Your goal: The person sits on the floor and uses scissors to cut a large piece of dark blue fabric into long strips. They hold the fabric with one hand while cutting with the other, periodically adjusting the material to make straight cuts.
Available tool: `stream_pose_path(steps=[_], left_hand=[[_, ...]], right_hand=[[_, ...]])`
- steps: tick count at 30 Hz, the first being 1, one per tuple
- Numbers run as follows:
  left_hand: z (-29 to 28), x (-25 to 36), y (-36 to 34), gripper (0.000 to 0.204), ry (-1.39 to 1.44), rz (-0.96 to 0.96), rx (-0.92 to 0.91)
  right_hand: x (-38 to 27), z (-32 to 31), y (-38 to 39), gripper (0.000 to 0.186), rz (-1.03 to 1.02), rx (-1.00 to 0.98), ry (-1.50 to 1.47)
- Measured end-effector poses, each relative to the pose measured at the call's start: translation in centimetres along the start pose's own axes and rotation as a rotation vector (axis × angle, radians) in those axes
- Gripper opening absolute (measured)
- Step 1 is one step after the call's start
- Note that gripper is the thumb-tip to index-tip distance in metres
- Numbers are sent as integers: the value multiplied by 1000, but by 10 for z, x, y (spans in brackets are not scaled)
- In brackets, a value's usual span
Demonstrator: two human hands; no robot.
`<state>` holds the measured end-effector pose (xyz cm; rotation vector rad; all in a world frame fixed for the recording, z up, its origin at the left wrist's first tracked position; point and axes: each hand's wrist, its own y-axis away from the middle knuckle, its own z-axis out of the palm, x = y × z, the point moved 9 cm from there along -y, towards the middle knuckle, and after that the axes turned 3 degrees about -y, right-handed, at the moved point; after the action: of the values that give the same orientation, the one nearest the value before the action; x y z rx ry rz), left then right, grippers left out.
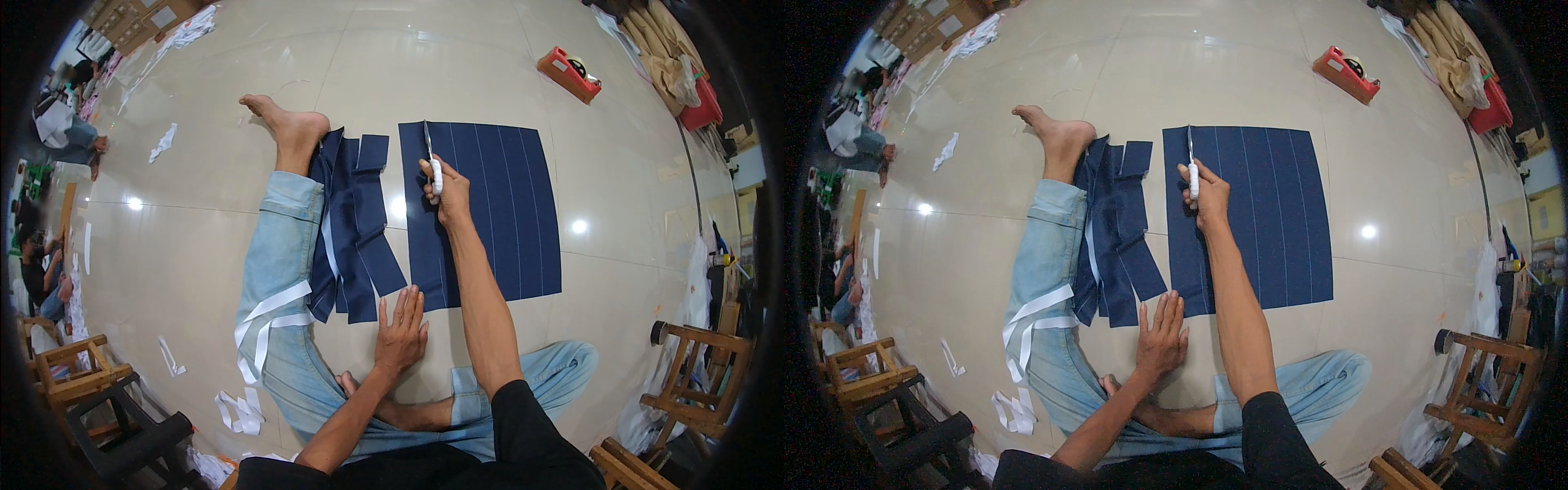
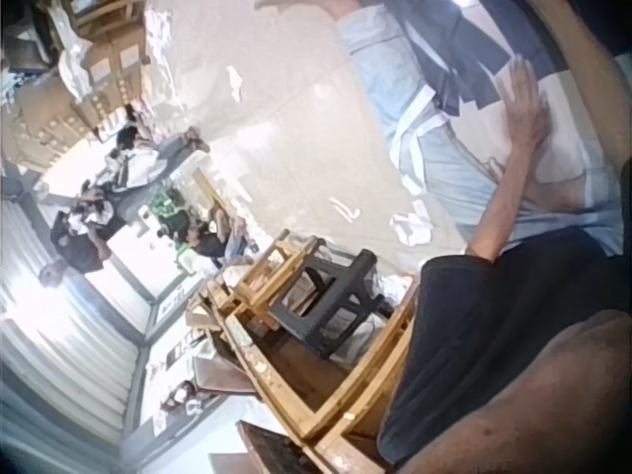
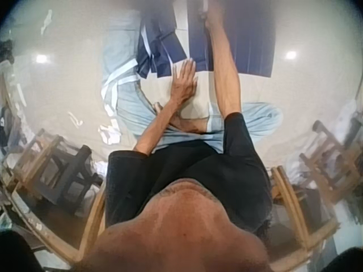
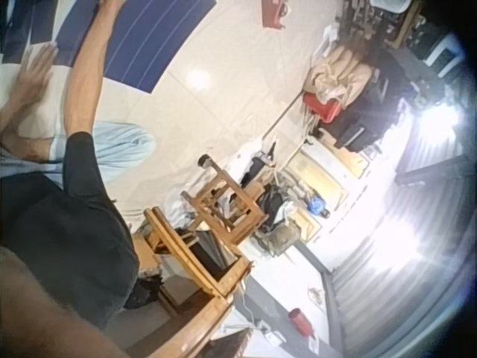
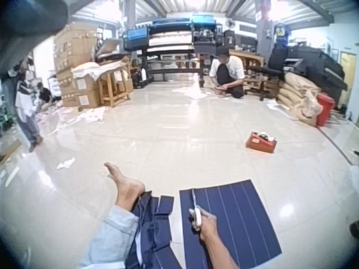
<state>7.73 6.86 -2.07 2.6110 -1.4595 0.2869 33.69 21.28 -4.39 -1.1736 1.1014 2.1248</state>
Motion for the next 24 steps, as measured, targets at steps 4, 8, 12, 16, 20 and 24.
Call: stream_pose_path(steps=[4,8,12,16,20,24], left_hand=[[-3,-1,0,65,-24,-14,-9],[-7,-2,5,66,-42,-9,0],[-5,-1,7,65,38,3,12],[-7,6,5,66,40,7,21],[-9,4,7,66,21,-6,57],[-16,14,7,66,60,49,97]], right_hand=[[1,2,-1,58,-6,-34,-7],[-4,4,3,56,11,-39,-34],[-11,4,1,56,71,-51,-12],[-23,-14,31,62,-48,-128,-133],[-21,-52,142,54,-9,-222,-234],[17,-134,258,45,169,-107,-173]])
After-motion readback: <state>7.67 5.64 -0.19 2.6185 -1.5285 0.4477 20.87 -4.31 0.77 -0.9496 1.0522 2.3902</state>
